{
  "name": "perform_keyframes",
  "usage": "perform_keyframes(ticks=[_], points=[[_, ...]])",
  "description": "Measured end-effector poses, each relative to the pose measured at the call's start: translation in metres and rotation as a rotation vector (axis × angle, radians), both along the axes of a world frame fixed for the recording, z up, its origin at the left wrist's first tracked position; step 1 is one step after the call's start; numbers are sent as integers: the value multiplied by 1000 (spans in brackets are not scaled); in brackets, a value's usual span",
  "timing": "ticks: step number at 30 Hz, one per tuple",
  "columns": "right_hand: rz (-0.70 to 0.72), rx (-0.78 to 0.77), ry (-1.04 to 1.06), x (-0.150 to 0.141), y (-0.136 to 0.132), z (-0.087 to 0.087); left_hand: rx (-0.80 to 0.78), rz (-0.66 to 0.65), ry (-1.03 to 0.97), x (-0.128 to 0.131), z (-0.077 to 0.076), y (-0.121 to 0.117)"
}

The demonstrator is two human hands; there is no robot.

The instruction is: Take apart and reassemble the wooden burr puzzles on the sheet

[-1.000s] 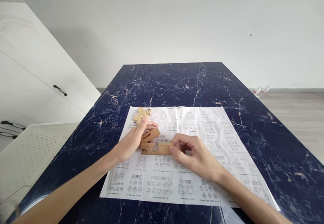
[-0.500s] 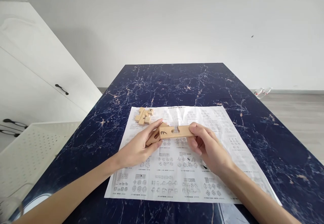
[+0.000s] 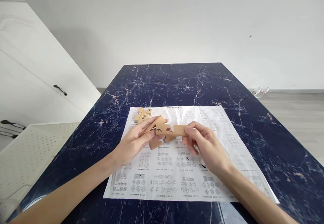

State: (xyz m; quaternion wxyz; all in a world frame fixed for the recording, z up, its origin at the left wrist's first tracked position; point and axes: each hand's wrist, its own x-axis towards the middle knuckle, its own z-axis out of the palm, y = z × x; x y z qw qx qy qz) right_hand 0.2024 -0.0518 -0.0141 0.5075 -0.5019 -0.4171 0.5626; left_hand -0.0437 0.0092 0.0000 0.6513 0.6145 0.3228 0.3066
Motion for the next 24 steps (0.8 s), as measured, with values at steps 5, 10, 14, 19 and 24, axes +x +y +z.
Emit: perform_keyframes(ticks=[5, 10, 14, 19, 24], points=[[-13, 28, -116, -9, -3, 3, 23, -35, -78, -1, -3, -3], [-27, -5, -45, -11, -4, 3, 254, -50, 34, 2, -6, -16], [-53, -23, -7, -11, -4, 1, 472, -43, 117, 4, -11, -19], [-69, -20, -49, -16, -7, 2, 430, -86, 125, 3, -13, -20], [25, -15, -49, -20, -10, 9, 460, -121, 182, 3, -11, -22]])
